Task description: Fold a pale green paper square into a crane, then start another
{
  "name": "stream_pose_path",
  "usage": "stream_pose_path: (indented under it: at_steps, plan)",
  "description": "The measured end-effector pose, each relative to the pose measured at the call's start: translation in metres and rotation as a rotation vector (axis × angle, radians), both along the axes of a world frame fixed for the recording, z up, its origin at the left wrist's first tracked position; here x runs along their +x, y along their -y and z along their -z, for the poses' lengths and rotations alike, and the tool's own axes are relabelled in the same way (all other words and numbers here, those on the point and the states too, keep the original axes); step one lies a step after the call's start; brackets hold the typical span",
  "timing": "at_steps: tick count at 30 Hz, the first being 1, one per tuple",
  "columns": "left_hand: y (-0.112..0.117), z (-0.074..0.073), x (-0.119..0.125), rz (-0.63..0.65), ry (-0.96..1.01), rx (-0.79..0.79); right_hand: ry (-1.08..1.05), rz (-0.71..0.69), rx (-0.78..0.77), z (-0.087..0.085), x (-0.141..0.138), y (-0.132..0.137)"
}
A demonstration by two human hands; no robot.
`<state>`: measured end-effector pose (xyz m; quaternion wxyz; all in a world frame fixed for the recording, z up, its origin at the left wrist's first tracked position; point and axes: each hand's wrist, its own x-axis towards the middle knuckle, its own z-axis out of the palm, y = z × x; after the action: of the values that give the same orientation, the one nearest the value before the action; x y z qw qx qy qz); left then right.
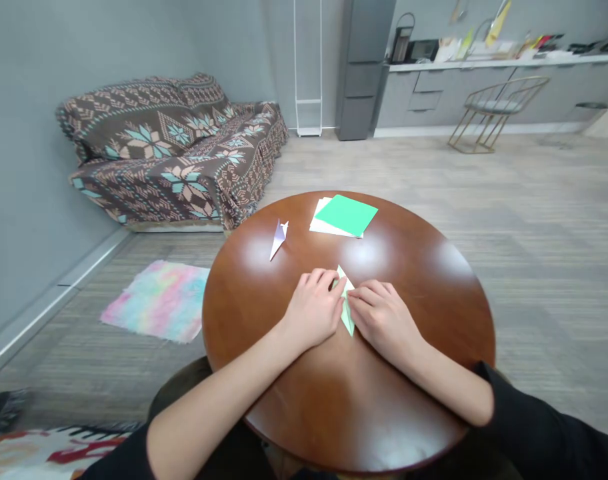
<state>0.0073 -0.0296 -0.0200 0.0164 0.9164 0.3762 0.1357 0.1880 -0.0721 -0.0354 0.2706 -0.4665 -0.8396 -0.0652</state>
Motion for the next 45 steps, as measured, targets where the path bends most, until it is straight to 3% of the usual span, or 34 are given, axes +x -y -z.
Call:
stream_pose_path:
  at_steps: [12,38,45]
  plan:
    - [0.002,0.0,0.003,-0.032,-0.064,0.006,-0.014,-0.007,0.133,0.009,-0.002,-0.003]
    - [-0.007,-0.001,-0.001,-0.049,0.037,0.002,0.02,-0.044,0.07,0.011,0.0,-0.006]
    - [-0.004,-0.001,0.001,-0.02,-0.07,0.039,0.014,-0.041,0.077,0.01,-0.002,-0.006]
